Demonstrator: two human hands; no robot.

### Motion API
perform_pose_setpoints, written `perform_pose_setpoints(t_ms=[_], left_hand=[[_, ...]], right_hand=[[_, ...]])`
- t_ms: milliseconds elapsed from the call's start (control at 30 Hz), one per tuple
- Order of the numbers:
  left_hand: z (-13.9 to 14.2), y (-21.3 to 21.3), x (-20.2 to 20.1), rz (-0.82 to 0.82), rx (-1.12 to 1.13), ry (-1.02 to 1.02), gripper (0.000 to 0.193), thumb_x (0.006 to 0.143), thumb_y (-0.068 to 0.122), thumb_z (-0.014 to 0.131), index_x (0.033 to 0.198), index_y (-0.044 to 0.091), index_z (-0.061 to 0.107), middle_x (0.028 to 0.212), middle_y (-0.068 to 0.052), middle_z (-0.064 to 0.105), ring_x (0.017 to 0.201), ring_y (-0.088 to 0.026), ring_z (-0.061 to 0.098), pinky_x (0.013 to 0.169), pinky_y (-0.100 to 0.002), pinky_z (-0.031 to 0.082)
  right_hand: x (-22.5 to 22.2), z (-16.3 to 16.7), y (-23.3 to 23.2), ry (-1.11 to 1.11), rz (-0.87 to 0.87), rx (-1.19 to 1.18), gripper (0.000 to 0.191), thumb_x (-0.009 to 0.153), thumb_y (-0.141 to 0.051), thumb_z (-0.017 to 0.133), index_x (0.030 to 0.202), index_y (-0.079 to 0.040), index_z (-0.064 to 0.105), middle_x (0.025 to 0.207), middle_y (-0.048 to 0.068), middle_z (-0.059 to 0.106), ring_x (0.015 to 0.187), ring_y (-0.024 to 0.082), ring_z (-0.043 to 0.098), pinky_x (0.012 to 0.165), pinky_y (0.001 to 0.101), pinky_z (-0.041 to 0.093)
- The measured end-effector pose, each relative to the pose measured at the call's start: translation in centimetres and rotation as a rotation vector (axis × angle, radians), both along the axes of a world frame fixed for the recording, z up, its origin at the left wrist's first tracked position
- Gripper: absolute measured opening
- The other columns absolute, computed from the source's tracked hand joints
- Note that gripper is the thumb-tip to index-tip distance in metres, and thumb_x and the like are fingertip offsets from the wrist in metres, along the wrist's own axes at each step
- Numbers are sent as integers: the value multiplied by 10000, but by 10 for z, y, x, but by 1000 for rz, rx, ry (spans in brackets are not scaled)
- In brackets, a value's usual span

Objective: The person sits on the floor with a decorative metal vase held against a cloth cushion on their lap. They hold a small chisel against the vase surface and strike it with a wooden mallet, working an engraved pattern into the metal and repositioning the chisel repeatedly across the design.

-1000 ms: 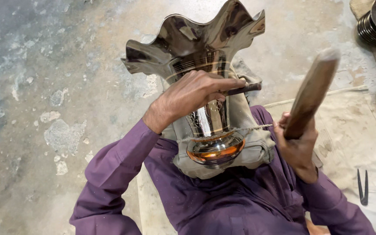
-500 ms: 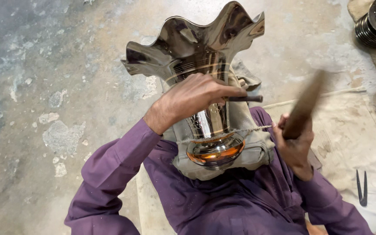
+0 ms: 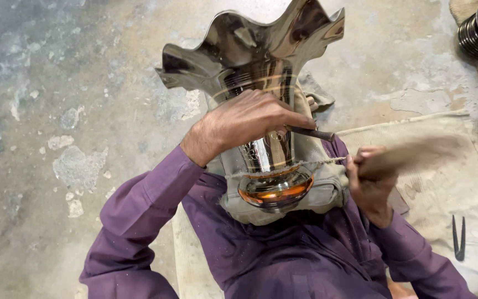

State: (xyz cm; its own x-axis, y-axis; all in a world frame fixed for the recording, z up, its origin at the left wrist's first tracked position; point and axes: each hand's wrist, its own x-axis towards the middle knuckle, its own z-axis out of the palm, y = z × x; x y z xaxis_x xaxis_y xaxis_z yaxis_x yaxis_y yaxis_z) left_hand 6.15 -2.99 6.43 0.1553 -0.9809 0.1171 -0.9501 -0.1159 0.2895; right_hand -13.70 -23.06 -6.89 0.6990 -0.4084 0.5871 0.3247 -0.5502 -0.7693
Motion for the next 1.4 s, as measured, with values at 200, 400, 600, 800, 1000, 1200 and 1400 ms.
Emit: perform_pose_setpoints(t_ms=[200, 400, 600, 800, 1000, 1200, 1400], left_hand=[[3, -2, -7, -1, 36, -72, 417, 948, 115, 592, 1307, 295, 707, 878, 13, 790, 597, -135, 677, 565, -337, 581], [-2, 1, -3, -26, -84, -30, 410, 922, 107, 623, 1274, 291, 725, 986, 17, 801, 626, -109, 694, 581, -315, 588], [-7, 4, 1, 84, 7, 94, 381, 951, 199, 649, 1316, 295, 701, 916, 18, 809, 555, -99, 638, 574, -317, 572], [-17, 8, -4, 112, -166, 145, 460, 870, 148, 690, 1314, 267, 686, 1030, 7, 807, 629, -79, 709, 582, -308, 589], [-14, 14, -14, 169, -255, 73, 496, 893, 155, 724, 1371, 262, 649, 1036, -21, 801, 746, -145, 737, 658, -348, 597], [-16, 11, -17, 418, -20, 174, 481, 969, 192, 675, 1426, 312, 583, 1093, 5, 759, 620, -200, 696, 563, -390, 595], [-28, 24, -25, 393, -425, 171, 470, 965, 176, 699, 1421, 218, 593, 1120, -60, 779, 862, -198, 770, 774, -390, 648]], right_hand=[[3, -3, 1, -61, -35, -100, 235, 1039, 39, 703, 1172, 9, 512, 1017, 138, 595, 720, 259, 597, 662, 370, 571], [10, -4, -5, -93, 22, -95, 280, 1004, 65, 710, 1209, -13, 537, 956, 70, 648, 691, 155, 672, 599, 290, 618], [0, -5, -15, 11, -60, -199, 337, 932, 68, 741, 1180, 4, 522, 934, 120, 618, 746, 229, 651, 667, 346, 560], [-5, -3, -32, 216, -31, -143, 281, 924, 52, 740, 1126, 18, 547, 848, 98, 611, 716, 204, 635, 672, 359, 565], [-5, -5, -56, 395, -18, -234, 254, 976, 14, 718, 1172, 33, 558, 891, 123, 660, 710, 230, 658, 640, 353, 579], [3, 6, -76, 382, 24, -348, 296, 975, -38, 720, 1215, 29, 561, 939, 147, 684, 776, 229, 704, 661, 339, 618], [23, 63, -74, 301, 198, -284, 414, 1017, -69, 727, 1348, -5, 485, 967, 126, 680, 813, 204, 708, 729, 332, 625]])
